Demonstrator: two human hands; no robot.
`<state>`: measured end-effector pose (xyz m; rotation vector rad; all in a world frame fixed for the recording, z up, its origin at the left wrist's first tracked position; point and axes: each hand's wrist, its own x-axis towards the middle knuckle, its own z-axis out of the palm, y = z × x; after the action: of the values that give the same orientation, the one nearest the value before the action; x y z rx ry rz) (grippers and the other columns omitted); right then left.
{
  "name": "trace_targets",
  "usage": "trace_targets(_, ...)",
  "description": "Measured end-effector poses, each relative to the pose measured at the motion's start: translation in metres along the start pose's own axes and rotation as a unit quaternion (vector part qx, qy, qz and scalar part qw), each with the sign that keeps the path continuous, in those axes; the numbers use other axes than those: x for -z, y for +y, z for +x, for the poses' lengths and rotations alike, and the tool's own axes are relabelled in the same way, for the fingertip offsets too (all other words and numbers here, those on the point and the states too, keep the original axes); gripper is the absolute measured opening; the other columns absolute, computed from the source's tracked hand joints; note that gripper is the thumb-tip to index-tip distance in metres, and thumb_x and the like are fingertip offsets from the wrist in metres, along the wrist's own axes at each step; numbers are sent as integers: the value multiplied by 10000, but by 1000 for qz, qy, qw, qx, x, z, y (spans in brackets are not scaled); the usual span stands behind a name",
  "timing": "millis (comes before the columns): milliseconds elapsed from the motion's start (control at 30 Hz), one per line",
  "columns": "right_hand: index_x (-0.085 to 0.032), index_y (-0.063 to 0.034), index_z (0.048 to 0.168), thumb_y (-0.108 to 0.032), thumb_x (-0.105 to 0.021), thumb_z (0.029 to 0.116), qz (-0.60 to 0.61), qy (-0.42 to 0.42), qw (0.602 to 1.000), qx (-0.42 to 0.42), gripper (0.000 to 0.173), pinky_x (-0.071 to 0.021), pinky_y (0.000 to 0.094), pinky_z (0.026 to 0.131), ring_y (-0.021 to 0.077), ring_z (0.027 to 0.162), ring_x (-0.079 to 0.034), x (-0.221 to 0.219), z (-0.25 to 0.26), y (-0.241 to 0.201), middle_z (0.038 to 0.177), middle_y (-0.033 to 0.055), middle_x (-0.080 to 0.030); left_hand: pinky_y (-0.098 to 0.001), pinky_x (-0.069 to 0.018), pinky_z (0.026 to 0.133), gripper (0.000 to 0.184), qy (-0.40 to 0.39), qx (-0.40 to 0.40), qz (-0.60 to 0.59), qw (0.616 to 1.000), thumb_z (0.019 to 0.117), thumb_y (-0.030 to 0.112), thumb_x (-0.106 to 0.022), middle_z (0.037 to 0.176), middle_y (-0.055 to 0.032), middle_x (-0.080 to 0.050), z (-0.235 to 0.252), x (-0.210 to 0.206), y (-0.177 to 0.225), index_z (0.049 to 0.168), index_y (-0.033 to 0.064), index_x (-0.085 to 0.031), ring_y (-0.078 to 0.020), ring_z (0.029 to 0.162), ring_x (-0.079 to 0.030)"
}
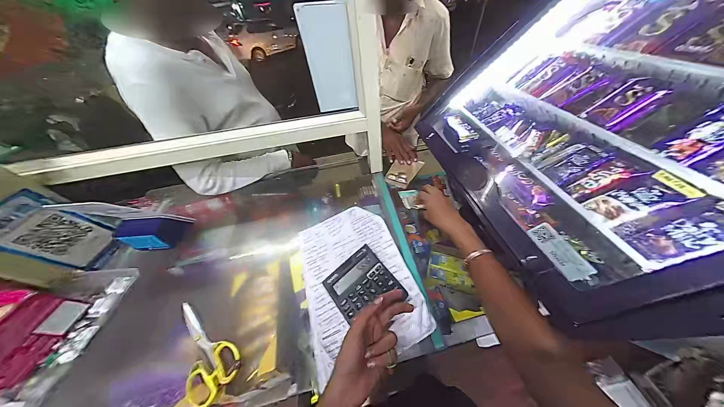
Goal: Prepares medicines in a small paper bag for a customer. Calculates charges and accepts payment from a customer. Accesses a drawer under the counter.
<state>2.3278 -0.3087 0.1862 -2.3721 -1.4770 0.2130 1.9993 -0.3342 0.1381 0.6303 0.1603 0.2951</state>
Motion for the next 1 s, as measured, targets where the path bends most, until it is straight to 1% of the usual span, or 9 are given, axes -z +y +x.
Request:
trace_targets(67, -646, 22, 1246, -54, -655, 933, 40, -22, 998, 35, 323, -480, 592, 1018, 415, 1227, -598, 9, -39, -24, 1316, 241, -613, -126, -268, 380, 489, 15, -9, 19, 1000, 1093, 333, -303, 1281, -108, -684, 1, 1, 3, 1432, 85, -553, 41, 437, -331)
trace_targets(167, -711, -10, 1140, 4, -696, 869, 111, 72, 966, 222, 271, -563, 559, 929, 371, 1067, -697, -13, -115, -54, 1129, 188, -718, -129, -280, 405, 482, 50, -27, 63, 996, 1098, 340, -332, 1326, -98, -673, 4, 1, 3, 1471, 94, -512, 46, 448, -325)
trace_targets(233, -731, -12, 1066, 115, -722, 756, 110, 119, 932, 325, 336, -586, 525, 841, 342, 1000, -722, -28, -155, -68, 1070, 155, -743, -115, -324, 403, 329, 116, -29, 82, 989, 1085, 345, -393, 905, 30, -717, 5, -7, -3, 1189, 152, -638, 54, 429, -367)
trace_targets(300, -717, -88, 1002, 39, -671, 806, 34, 204, 896, 393, 237, -577, 382, 793, 224, 1001, -717, -47, -170, -69, 1090, 71, -746, -126, -329, 411, 291, 172, -18, 104, 979, 1078, 308, -372, 575, 94, -540, 7, -19, -6, 989, 183, -620, 40, 410, -384)
trace_targets(433, -675, -157, 998, -58, -559, 968, -13, 281, 872, 401, 156, -526, 364, 925, 185, 1086, -678, -64, -183, -64, 1125, 48, -728, -146, -434, 417, 286, 300, -30, 113, 947, 1108, 249, -405, 747, -36, -710, 21, -41, -11, 1114, 64, -624, -15, 482, -564)
trace_targets(533, -636, -164, 1008, -89, -517, 1011, -2, 284, 876, 391, 141, -477, 380, 1016, 176, 1197, -641, -69, -193, -54, 1214, 44, -714, -224, -558, 536, 300, 337, -59, 110, 933, 1108, 249, -417, 839, -83, -738, 29, -46, -17, 1162, 27, -613, -101, 631, -689)
trace_targets(667, -647, -134, 981, -81, -525, 1032, 34, 245, 882, 400, 142, -403, 407, 1136, 170, 1297, -598, -69, -217, -32, 1271, 45, -710, -239, -584, 563, 240, 352, -114, 137, 919, 1098, 194, -443, 862, -96, -749, 34, -54, -24, 1201, 15, -566, -118, 656, -713)
trace_targets(833, -702, -114, 1048, -77, -538, 1032, 88, 249, 859, 439, 169, -375, 400, 1172, 179, 1290, -607, -85, -241, -2, 1242, 41, -729, -371, -650, 751, 210, 323, -195, 178, 909, 1053, 103, -510, 946, -158, -774, 33, -52, -43, 1119, -46, -643, -228, 821, -773)
trace_targets(1000, -700, -87, 1003, -140, -630, 1002, 277, 247, 847, 381, 88, -455, 321, 1094, 155, 1146, -673, -86, -262, 14, 1085, 61, -759, -338, -644, 717, 100, 315, -213, 327, 865, 974, 66, -632, 809, -58, -766, 18, -67, -64, 991, -3, -703, -146, 723, -750)
